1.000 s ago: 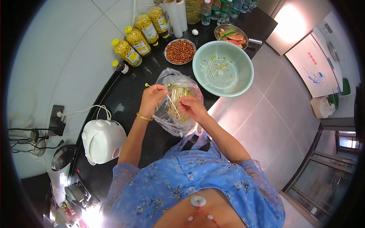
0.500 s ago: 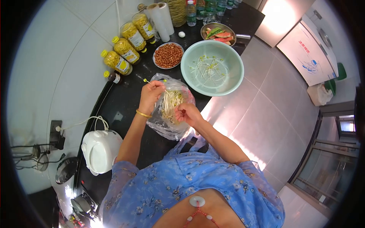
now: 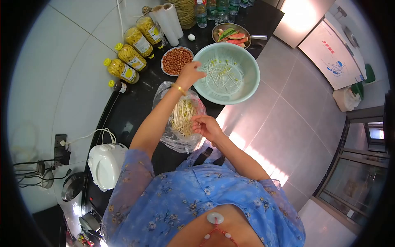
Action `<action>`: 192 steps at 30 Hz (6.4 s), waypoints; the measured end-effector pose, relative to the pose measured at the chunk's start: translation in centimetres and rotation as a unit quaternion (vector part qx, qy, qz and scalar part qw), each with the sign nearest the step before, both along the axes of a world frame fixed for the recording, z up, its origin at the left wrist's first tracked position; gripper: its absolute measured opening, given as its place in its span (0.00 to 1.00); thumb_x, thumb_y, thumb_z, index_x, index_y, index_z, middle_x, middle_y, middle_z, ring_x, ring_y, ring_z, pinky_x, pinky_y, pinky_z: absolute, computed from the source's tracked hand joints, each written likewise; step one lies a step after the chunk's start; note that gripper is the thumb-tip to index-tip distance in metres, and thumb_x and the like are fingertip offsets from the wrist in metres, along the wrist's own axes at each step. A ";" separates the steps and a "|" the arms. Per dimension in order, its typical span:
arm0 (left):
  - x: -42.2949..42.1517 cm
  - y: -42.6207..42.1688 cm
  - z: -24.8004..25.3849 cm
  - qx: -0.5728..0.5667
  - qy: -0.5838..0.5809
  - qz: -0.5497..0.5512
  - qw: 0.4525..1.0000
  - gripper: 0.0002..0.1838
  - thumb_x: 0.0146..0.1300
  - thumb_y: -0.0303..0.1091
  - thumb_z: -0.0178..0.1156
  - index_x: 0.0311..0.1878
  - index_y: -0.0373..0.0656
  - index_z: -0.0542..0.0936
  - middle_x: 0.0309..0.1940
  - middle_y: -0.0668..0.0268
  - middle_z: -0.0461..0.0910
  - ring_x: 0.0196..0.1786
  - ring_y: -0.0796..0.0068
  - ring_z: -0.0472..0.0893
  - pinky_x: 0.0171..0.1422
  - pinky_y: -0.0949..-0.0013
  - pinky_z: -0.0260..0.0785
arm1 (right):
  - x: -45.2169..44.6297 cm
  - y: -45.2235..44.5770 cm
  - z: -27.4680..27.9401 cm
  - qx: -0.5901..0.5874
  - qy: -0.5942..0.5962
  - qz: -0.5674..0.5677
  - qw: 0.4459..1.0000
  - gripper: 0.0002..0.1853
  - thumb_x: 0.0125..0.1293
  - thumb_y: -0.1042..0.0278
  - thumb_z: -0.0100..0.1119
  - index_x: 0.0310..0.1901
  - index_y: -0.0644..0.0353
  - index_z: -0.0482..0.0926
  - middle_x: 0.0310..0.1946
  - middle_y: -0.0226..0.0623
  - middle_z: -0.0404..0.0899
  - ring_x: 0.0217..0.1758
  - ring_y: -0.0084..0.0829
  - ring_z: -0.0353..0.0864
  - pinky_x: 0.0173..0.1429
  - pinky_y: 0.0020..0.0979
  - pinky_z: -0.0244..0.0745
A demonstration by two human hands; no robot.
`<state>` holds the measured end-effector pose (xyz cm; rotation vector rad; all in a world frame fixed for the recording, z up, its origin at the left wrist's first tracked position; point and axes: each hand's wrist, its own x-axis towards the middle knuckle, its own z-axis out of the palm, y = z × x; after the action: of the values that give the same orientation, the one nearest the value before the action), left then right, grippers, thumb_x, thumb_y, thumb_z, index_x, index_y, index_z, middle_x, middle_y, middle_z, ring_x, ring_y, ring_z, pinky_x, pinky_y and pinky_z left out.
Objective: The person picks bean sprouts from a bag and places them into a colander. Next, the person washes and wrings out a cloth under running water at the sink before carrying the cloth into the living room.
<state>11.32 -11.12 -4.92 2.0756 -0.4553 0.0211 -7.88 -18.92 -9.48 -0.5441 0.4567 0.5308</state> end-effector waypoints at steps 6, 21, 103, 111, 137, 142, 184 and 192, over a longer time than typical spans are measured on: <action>-8.4 7.4 -1.2 0.019 0.117 0.018 0.993 0.08 0.50 0.29 0.61 0.32 0.36 0.80 0.21 0.68 0.77 0.27 0.82 0.74 0.33 0.75 0.67 | 0.1 -0.5 -0.6 0.031 -0.008 0.004 0.999 0.06 0.62 0.72 0.51 0.36 0.66 0.74 0.24 0.36 0.75 0.24 0.28 0.76 0.29 0.26 0.73; -11.8 9.5 -7.0 0.227 0.044 0.086 0.969 0.09 0.52 0.35 0.57 0.35 0.44 0.79 0.32 0.60 0.76 0.36 0.58 0.77 0.39 0.60 0.68 | -1.1 -0.2 0.2 0.014 -0.024 0.017 0.999 0.06 0.62 0.72 0.51 0.34 0.65 0.75 0.23 0.35 0.76 0.23 0.26 0.77 0.28 0.24 0.73; -11.8 8.5 -4.9 0.183 0.121 0.005 0.976 0.09 0.53 0.32 0.59 0.38 0.41 0.80 0.28 0.60 0.80 0.26 0.68 0.79 0.32 0.68 0.70 | -0.2 -3.4 -0.8 0.017 -0.010 0.038 0.999 0.10 0.64 0.69 0.48 0.35 0.66 0.76 0.22 0.34 0.75 0.22 0.26 0.74 0.27 0.24 0.71; -10.6 7.6 -8.6 0.359 0.012 0.066 0.931 0.08 0.51 0.36 0.57 0.32 0.43 0.78 0.30 0.57 0.76 0.37 0.56 0.78 0.40 0.56 0.68 | -1.6 -2.7 -0.2 -0.009 -0.017 0.045 0.999 0.09 0.64 0.69 0.48 0.35 0.65 0.76 0.21 0.33 0.75 0.23 0.26 0.74 0.29 0.25 0.71; -13.4 15.4 3.9 -0.237 0.307 0.070 0.919 0.04 0.54 0.28 0.62 0.31 0.39 0.78 0.20 0.72 0.75 0.18 0.90 0.67 0.19 0.85 0.53 | 1.9 7.1 4.1 -0.002 -0.107 0.096 0.990 0.12 0.66 0.63 0.49 0.39 0.63 0.76 0.28 0.34 0.76 0.26 0.22 0.74 0.30 0.23 0.71; -13.2 14.5 3.8 -0.267 0.315 0.077 0.907 0.05 0.53 0.27 0.63 0.31 0.37 0.78 0.19 0.72 0.74 0.18 0.89 0.67 0.19 0.84 0.54 | 3.3 6.5 3.6 -0.052 -0.201 0.146 0.967 0.10 0.66 0.66 0.48 0.37 0.63 0.75 0.24 0.30 0.75 0.23 0.20 0.73 0.28 0.21 0.68; -9.3 9.9 -7.6 0.340 0.051 0.099 0.934 0.09 0.53 0.36 0.54 0.30 0.42 0.79 0.27 0.51 0.78 0.34 0.50 0.78 0.37 0.52 0.69 | 2.8 1.2 -0.7 0.025 0.011 0.109 0.994 0.08 0.63 0.72 0.47 0.36 0.65 0.76 0.20 0.30 0.75 0.20 0.22 0.71 0.23 0.22 0.67; -9.6 10.4 -6.7 0.328 0.044 0.112 0.937 0.08 0.53 0.37 0.56 0.27 0.43 0.77 0.25 0.55 0.78 0.31 0.51 0.79 0.35 0.53 0.69 | 1.9 0.6 -0.6 0.018 0.006 0.093 0.996 0.09 0.63 0.72 0.47 0.37 0.65 0.77 0.21 0.30 0.75 0.20 0.22 0.71 0.26 0.22 0.68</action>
<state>1.68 -0.73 -11.66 2.7662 -0.1736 -0.1016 -5.94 -18.30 -10.05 -0.5525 0.4100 0.7191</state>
